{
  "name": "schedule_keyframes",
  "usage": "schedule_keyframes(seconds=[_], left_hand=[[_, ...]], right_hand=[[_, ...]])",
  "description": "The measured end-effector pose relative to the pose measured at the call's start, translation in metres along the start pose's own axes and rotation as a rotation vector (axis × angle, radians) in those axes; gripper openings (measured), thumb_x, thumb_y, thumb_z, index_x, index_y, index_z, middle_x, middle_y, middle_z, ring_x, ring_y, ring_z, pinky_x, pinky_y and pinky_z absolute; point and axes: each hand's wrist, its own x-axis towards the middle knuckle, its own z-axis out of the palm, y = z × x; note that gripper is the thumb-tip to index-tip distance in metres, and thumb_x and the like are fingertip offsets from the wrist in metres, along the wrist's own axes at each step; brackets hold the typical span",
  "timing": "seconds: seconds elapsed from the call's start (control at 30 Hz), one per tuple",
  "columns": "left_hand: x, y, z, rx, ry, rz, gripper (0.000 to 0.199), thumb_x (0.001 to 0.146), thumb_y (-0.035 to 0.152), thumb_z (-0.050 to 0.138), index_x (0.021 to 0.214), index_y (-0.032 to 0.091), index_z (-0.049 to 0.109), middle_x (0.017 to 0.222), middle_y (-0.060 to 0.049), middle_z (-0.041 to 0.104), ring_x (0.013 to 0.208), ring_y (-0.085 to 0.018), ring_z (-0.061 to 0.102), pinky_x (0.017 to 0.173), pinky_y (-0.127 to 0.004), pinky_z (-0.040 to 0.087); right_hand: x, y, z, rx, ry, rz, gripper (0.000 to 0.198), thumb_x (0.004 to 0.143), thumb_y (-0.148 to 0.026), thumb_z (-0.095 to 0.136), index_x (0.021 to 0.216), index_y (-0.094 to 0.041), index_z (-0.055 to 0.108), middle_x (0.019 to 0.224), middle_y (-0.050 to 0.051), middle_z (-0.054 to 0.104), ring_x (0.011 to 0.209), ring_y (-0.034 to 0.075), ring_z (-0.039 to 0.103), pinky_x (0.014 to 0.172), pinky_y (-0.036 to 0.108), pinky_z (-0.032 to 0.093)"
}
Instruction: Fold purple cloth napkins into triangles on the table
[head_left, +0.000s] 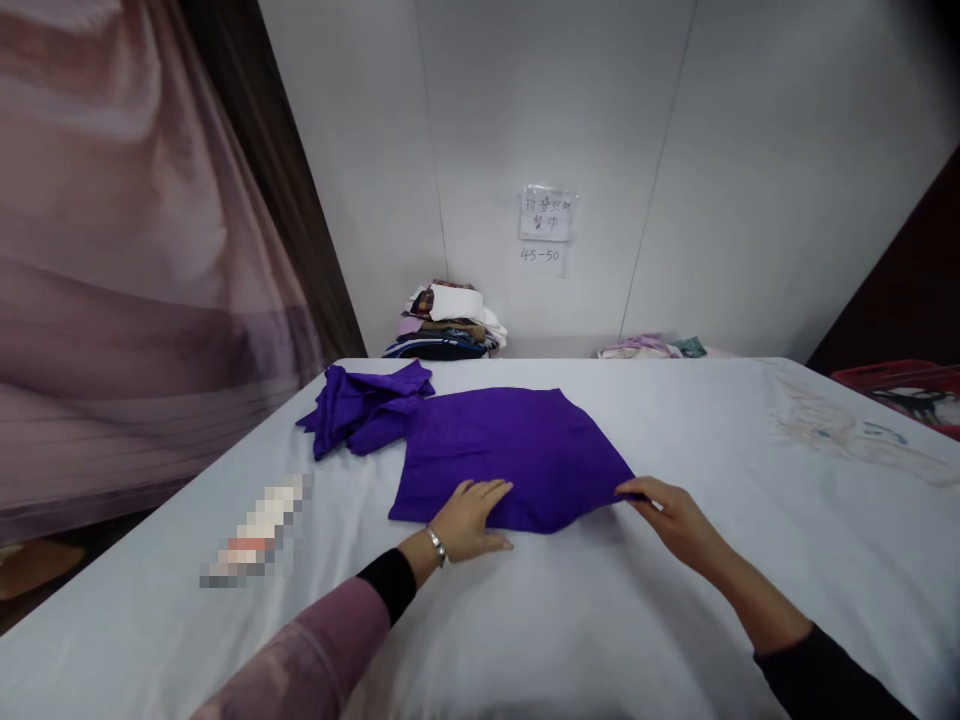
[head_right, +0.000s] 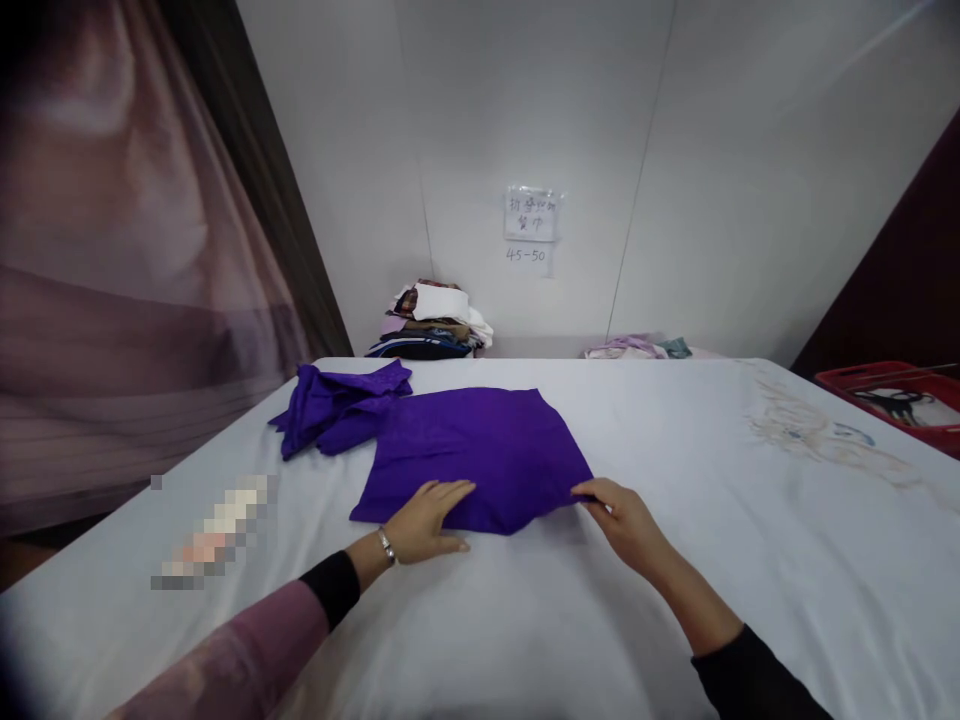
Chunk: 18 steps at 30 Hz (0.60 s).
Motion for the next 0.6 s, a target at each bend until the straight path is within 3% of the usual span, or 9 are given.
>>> schedule_keyframes(seconds=[0.17, 0.27, 0.33, 0.4, 0.6], left_hand=[[-0.015, -0.007, 0.010, 0.076, -0.009, -0.138, 0.065, 0.069, 0.048, 0.063, 0.125, 0.021, 0.046, 0.114, -0.010, 0.058, 0.103, -0.028, 0.052, 0.088, -0.043, 0.035], [-0.032, -0.008, 0.001, 0.138, -0.043, -0.146, 0.031, 0.072, 0.041, 0.060, 0.094, 0.019, 0.062, 0.091, -0.008, 0.063, 0.089, -0.025, 0.055, 0.083, -0.040, 0.035], [-0.046, -0.005, -0.004, 0.141, -0.053, -0.120, 0.015, 0.071, 0.033, 0.060, 0.075, 0.019, 0.059, 0.084, -0.005, 0.062, 0.086, -0.023, 0.054, 0.085, -0.039, 0.034], [-0.064, -0.001, -0.007, 0.114, -0.038, -0.108, 0.006, 0.069, 0.024, 0.059, 0.069, 0.019, 0.056, 0.083, -0.003, 0.060, 0.086, -0.021, 0.053, 0.088, -0.038, 0.032], [-0.120, 0.011, -0.017, -0.081, 0.012, -0.261, 0.013, 0.064, 0.008, 0.050, 0.068, 0.020, 0.051, 0.073, 0.001, 0.058, 0.076, -0.017, 0.052, 0.085, -0.033, 0.035]], right_hand=[[-0.027, 0.025, -0.003, 0.017, -0.001, 0.146, 0.029, 0.081, -0.043, 0.050, 0.092, -0.022, 0.067, 0.095, 0.006, 0.069, 0.090, 0.022, 0.062, 0.082, 0.035, 0.050], [-0.040, 0.032, -0.007, 0.065, 0.004, 0.207, 0.032, 0.079, -0.048, 0.052, 0.092, -0.023, 0.067, 0.093, 0.004, 0.069, 0.088, 0.022, 0.063, 0.080, 0.032, 0.050], [-0.048, 0.033, -0.009, 0.072, -0.001, 0.229, 0.033, 0.078, -0.049, 0.053, 0.092, -0.023, 0.068, 0.092, 0.003, 0.069, 0.087, 0.021, 0.063, 0.080, 0.030, 0.050], [-0.057, 0.033, -0.012, 0.059, -0.004, 0.251, 0.033, 0.076, -0.050, 0.054, 0.089, -0.023, 0.069, 0.090, 0.003, 0.070, 0.086, 0.022, 0.063, 0.079, 0.029, 0.050], [-0.094, 0.031, -0.034, 0.053, -0.072, 0.325, 0.030, 0.072, -0.051, 0.058, 0.085, -0.027, 0.070, 0.087, 0.003, 0.070, 0.084, 0.024, 0.063, 0.075, 0.027, 0.051]])
